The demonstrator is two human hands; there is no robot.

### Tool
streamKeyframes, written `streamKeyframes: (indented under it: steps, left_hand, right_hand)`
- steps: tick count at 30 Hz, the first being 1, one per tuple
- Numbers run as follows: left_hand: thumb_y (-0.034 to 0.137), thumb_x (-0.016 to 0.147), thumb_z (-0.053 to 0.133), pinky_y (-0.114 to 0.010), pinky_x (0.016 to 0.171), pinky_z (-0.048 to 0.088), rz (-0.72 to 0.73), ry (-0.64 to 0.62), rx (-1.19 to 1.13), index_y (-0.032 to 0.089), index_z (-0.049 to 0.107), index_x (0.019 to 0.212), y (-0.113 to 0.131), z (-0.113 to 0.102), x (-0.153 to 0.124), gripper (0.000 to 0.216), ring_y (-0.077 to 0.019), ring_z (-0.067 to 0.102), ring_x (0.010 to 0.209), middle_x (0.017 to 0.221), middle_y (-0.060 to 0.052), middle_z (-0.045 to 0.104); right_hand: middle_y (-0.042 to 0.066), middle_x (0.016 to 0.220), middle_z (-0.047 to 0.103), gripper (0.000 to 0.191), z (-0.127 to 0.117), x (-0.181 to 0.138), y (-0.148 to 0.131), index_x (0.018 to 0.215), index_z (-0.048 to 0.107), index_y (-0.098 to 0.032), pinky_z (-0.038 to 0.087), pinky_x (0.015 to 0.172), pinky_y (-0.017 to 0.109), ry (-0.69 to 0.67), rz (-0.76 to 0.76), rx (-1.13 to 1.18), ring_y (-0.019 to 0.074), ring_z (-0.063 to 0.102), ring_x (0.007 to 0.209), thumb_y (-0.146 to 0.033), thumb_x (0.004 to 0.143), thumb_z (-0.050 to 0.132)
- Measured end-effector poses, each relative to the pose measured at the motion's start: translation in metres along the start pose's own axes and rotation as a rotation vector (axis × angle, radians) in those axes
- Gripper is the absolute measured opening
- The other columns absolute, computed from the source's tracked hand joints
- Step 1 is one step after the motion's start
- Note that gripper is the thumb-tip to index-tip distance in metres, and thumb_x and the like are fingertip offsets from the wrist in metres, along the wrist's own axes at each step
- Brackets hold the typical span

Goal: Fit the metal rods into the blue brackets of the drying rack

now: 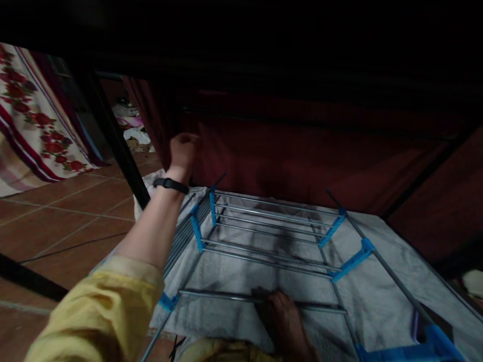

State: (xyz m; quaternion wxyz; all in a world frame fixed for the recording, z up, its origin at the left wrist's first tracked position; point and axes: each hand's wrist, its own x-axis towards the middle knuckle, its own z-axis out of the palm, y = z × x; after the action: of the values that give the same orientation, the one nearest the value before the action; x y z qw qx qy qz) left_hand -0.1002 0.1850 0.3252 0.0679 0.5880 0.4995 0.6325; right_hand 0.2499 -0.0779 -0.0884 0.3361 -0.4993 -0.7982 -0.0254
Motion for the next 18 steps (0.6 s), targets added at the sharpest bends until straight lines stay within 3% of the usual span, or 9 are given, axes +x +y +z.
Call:
streamKeyframes:
  steps: [2, 5, 8, 10, 13, 16, 18]
  left_hand:
    - [0.027, 0.098, 0.054, -0.036, 0.089, 0.057, 0.085, -0.049, -0.178, 0.005, 0.071, 0.11, 0.029, 0.048, -0.056, 0.031, -0.0176, 0.074, 0.092, 0.099, -0.009, 0.077]
    - [0.028, 0.098, 0.059, -0.042, 0.095, 0.059, 0.225, -0.378, -0.126, 0.019, 0.077, 0.109, 0.045, 0.09, -0.191, 0.022, -0.0241, 0.074, 0.1, 0.105, -0.01, 0.078]
    - [0.027, 0.098, 0.058, -0.049, 0.102, 0.058, 0.288, -0.81, 0.003, 0.03, 0.078, 0.116, 0.018, 0.088, -0.321, 0.027, -0.0283, 0.073, 0.111, 0.114, -0.009, 0.079]
    - [0.022, 0.096, 0.056, -0.053, 0.112, 0.053, 0.305, -1.034, 0.097, 0.035, 0.073, 0.128, -0.016, 0.078, -0.378, 0.039, -0.0283, 0.071, 0.121, 0.127, -0.006, 0.077]
    - [0.015, 0.091, 0.053, -0.055, 0.117, 0.049, 0.303, -1.197, 0.26, 0.036, 0.066, 0.143, -0.066, 0.07, -0.416, 0.058, -0.0308, 0.067, 0.131, 0.141, -0.008, 0.071]
    - [0.002, 0.085, 0.038, -0.049, 0.115, 0.05, 0.283, -1.201, 0.391, 0.031, 0.066, 0.145, -0.096, 0.071, -0.42, 0.072, -0.0274, 0.068, 0.128, 0.138, -0.008, 0.072]
    - [0.001, 0.086, 0.035, -0.047, 0.114, 0.051, 0.306, -1.175, 0.422, 0.027, 0.068, 0.143, -0.107, 0.071, -0.412, 0.07, -0.0262, 0.068, 0.127, 0.137, -0.009, 0.073]
  right_hand:
    - [0.002, 0.094, 0.073, 0.028, -0.001, 0.005, 0.004, 0.107, 0.064, -0.026, 0.056, 0.08, 0.034, 0.022, -0.004, -0.034, 0.0205, 0.072, 0.084, -0.006, 0.098, 0.047]
    - [0.002, 0.094, 0.074, 0.023, -0.01, 0.013, 0.01, 0.103, 0.065, -0.026, 0.055, 0.079, 0.034, 0.006, 0.069, -0.07, 0.0207, 0.07, 0.083, -0.007, 0.098, 0.053]
    - [0.003, 0.096, 0.074, 0.019, -0.028, 0.021, 0.015, 0.102, 0.066, -0.025, 0.054, 0.083, 0.035, -0.039, 0.145, -0.125, 0.0213, 0.07, 0.086, -0.009, 0.098, 0.058]
    - [0.003, 0.098, 0.074, 0.015, -0.039, 0.026, 0.016, 0.104, 0.067, -0.025, 0.054, 0.083, 0.034, -0.091, 0.142, -0.15, 0.0209, 0.07, 0.089, -0.012, 0.099, 0.06]
    - [0.003, 0.1, 0.075, 0.01, -0.046, 0.035, 0.013, 0.108, 0.069, -0.025, 0.053, 0.086, 0.033, -0.17, 0.112, -0.148, 0.0206, 0.07, 0.093, -0.021, 0.099, 0.066]
    - [0.003, 0.101, 0.075, 0.011, -0.043, 0.042, 0.008, 0.11, 0.07, -0.026, 0.052, 0.091, 0.035, -0.203, 0.094, -0.094, 0.0207, 0.069, 0.094, -0.027, 0.099, 0.069]
    - [0.004, 0.11, 0.075, 0.019, -0.041, 0.042, 0.006, 0.118, 0.069, -0.027, 0.051, 0.101, 0.04, -0.091, 0.123, -0.037, 0.0223, 0.068, 0.104, -0.028, 0.099, 0.067]
